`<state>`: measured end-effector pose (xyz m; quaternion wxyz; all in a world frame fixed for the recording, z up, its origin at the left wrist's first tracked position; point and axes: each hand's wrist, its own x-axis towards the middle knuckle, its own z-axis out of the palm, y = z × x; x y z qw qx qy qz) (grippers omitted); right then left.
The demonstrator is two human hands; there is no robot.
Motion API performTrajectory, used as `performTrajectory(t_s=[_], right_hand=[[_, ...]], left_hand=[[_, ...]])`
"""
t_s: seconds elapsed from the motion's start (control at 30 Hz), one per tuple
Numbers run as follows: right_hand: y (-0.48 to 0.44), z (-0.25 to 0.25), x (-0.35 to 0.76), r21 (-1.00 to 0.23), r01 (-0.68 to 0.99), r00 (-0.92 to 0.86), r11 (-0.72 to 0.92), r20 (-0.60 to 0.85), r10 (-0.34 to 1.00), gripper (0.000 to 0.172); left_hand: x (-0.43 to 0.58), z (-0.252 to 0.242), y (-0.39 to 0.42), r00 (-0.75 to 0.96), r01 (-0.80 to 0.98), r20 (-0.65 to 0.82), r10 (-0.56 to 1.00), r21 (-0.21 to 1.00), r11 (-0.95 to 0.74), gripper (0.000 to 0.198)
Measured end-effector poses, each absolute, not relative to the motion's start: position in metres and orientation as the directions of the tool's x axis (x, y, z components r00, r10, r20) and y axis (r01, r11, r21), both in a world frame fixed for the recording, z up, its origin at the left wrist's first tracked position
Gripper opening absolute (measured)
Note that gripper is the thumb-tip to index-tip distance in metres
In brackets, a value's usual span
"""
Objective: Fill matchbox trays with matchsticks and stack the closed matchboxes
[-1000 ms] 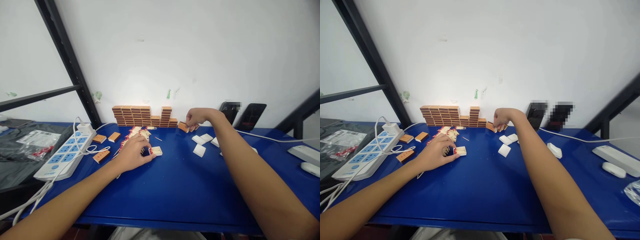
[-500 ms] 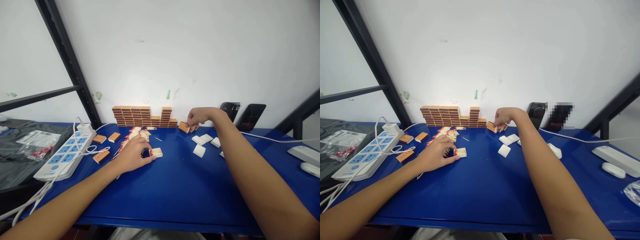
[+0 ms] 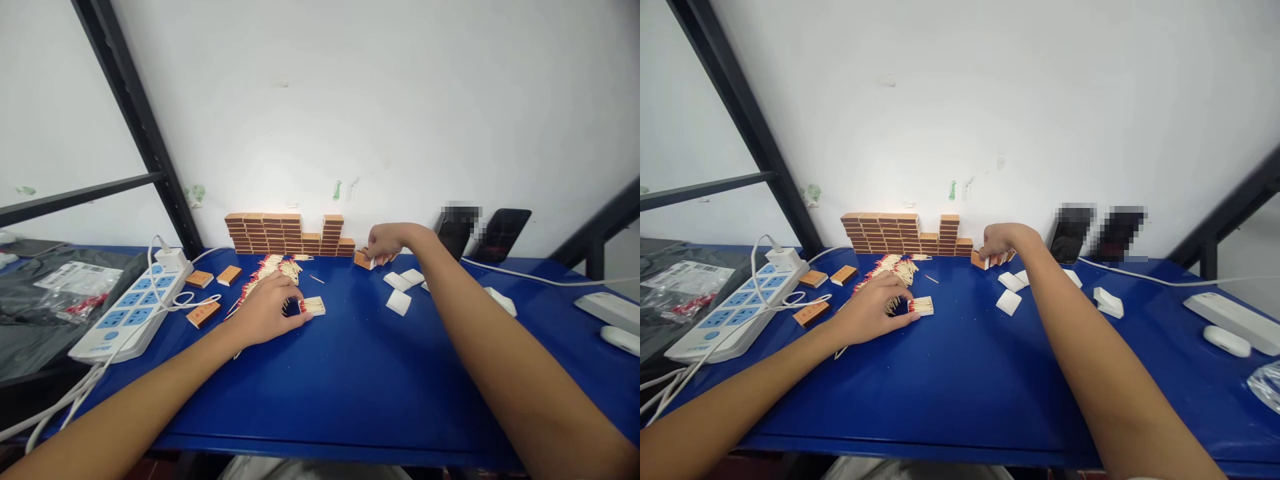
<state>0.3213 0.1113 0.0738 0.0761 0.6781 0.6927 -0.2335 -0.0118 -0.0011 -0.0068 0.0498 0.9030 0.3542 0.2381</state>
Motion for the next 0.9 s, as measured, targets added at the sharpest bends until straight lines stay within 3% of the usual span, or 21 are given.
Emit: performTrajectory(t_s=[0.23, 0.4, 0.5, 0.67, 0.77, 0.9], right_hand=[[0.099, 0.080, 0.312, -0.092, 0.994, 0.011, -0.055, -0.426, 0.905, 0.020], [0.096, 0.080, 0.305, -0.073, 0.996, 0.019, -0.057, -0.434, 0.901, 0.020], [0.100, 0.081, 0.310, -0.200, 0.979, -0.045, -0.042, -0.411, 0.911, 0.020], [0.099, 0.096, 0.324, -0.455, 0.888, -0.156, 0.073, -0.148, 0.977, 0.021], [0.095, 0.102, 0.330, -0.608, 0.787, -0.146, 0.102, -0.023, 0.989, 0.022], [0.099, 0.096, 0.333, -0.696, 0.711, -0.090, 0.105, 0.058, 0.994, 0.022]], left_hand=[[-0.012, -0.007, -0.002, 0.636, 0.623, 0.382, 0.670, 0.257, -0.739, 0.031], [-0.013, -0.008, -0.001, 0.636, 0.619, 0.385, 0.669, 0.262, -0.740, 0.030], [-0.013, -0.008, -0.001, 0.635, 0.619, 0.388, 0.668, 0.262, -0.740, 0.030], [-0.011, -0.006, -0.002, 0.638, 0.614, 0.388, 0.665, 0.266, -0.743, 0.029], [-0.011, -0.005, -0.002, 0.636, 0.617, 0.384, 0.669, 0.267, -0.740, 0.029], [-0.012, -0.006, -0.002, 0.633, 0.621, 0.381, 0.674, 0.271, -0.736, 0.028]])
